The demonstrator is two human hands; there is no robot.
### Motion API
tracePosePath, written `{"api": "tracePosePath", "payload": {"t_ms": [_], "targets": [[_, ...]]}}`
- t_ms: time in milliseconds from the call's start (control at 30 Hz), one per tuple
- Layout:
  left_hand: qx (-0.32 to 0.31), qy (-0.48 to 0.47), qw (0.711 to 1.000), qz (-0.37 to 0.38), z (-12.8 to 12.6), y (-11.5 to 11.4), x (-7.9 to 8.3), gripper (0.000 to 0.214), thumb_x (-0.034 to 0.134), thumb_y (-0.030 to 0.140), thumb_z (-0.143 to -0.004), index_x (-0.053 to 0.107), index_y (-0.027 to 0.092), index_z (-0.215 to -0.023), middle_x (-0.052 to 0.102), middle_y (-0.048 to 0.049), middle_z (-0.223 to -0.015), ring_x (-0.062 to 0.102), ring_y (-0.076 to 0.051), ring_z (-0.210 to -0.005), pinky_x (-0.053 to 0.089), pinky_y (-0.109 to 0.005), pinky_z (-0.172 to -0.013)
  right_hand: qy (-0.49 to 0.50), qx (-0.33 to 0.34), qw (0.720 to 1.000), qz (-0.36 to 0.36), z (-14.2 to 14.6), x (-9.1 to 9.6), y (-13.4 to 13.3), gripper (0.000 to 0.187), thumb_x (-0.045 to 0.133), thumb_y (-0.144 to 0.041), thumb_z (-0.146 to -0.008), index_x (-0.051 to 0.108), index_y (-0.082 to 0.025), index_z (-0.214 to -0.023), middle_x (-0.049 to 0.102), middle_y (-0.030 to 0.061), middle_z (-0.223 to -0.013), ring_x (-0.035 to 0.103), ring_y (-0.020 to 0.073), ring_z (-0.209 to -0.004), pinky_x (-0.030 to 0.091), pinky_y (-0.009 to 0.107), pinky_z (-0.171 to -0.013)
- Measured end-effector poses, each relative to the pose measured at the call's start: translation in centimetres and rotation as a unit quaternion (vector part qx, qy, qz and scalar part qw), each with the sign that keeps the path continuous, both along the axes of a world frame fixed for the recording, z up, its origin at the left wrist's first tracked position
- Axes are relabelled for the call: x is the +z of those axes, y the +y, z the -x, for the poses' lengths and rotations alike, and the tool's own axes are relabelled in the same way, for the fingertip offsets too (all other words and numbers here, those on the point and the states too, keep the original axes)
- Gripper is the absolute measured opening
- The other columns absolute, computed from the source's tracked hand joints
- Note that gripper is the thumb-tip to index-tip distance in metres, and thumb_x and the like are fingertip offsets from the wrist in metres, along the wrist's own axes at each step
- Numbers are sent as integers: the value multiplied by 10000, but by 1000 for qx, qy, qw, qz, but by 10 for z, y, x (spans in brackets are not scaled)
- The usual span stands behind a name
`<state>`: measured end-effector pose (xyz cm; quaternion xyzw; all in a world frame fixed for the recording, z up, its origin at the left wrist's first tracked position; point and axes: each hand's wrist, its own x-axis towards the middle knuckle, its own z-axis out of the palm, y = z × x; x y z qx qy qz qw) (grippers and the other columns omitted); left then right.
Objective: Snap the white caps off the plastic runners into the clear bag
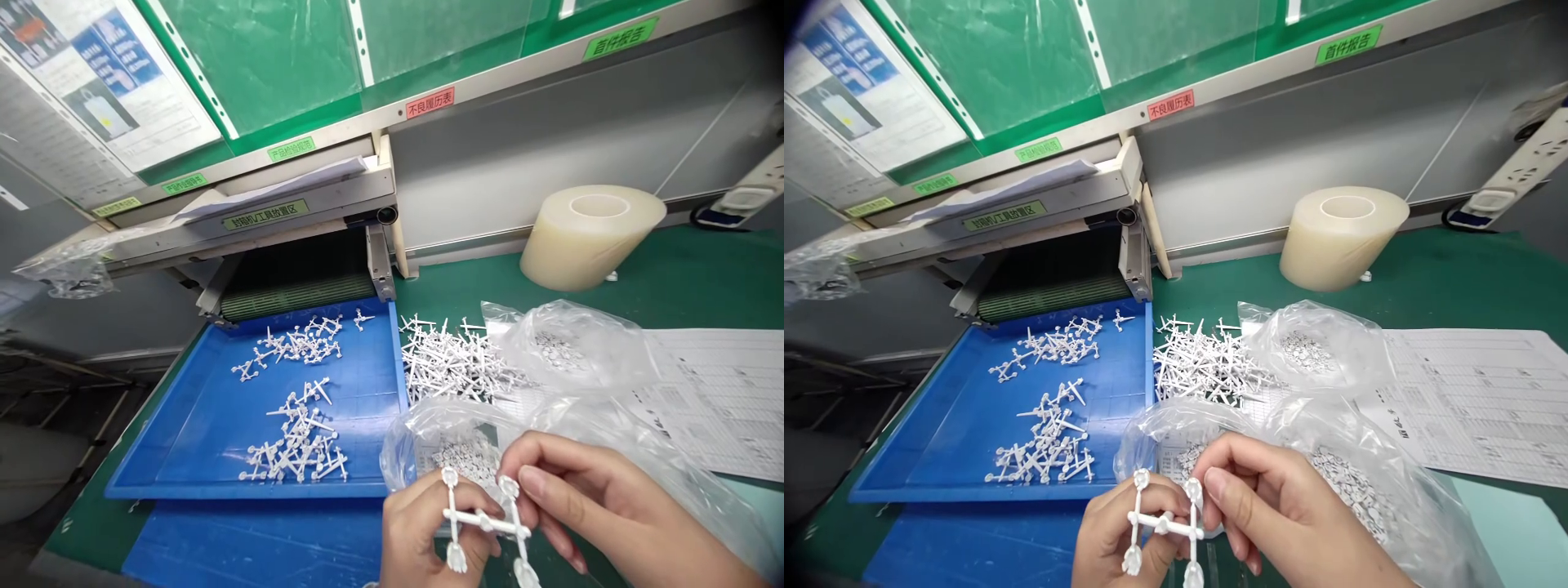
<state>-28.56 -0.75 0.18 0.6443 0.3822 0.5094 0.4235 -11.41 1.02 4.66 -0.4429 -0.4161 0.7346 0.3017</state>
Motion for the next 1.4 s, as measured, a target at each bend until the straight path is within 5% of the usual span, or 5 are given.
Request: {"api": "tracePosePath", "payload": {"t_ms": [533, 633, 767, 1067, 1400], "targets": [[15, 110, 982, -150, 8, 2, -6, 90, 577, 112, -846, 651, 159, -868, 701, -71, -759, 655, -144, -651, 492, -193, -615, 127, 57, 984, 113, 2, -12, 9, 424, 712, -496, -761, 455, -182, -640, 377, -103, -488, 169, 28, -403, 126, 158, -380], [10, 103, 992, -70, 7, 1, -4, 97, 588, 108, -833, 660, 169, -813, 677, -27, -634, 626, -116, -539, 479, -167, -545, 0, -32, 998, -54, 3, -18, 4, 339, 680, -476, -792, 572, -182, -661, 504, -43, -547, 410, 76, -460, 319, 179, -438], [18, 61, 995, 83, 4, -1, -3, 113, 617, 88, -790, 673, 162, -725, 628, 20, -550, 580, -77, -398, 451, -136, -443, -160, -134, 933, -293, 1, -24, -5, 68, 656, -271, -832, 691, -252, -777, 660, 13, -728, 611, 182, -697, 466, 256, -634], [74, 108, 991, 26, 5, 5, -2, 169, 573, 163, -847, 691, 173, -727, 623, -5, -597, 579, -109, -508, 443, -193, -515, 118, 22, 990, 75, 6, -29, -6, 403, 609, -569, -817, 527, -175, -793, 495, -57, -623, 262, 15, -395, 233, 128, -361], [15, -111, 911, 396, -9, 7, 6, 384, 774, 467, -653, 662, 101, -682, 546, 35, -470, 489, -54, -346, 414, -148, -378, -187, -46, 944, -268, 12, -36, -27, 270, 449, -339, -955, 638, -252, -781, 651, -7, -706, 607, 155, -638, 421, 238, -595]]}}
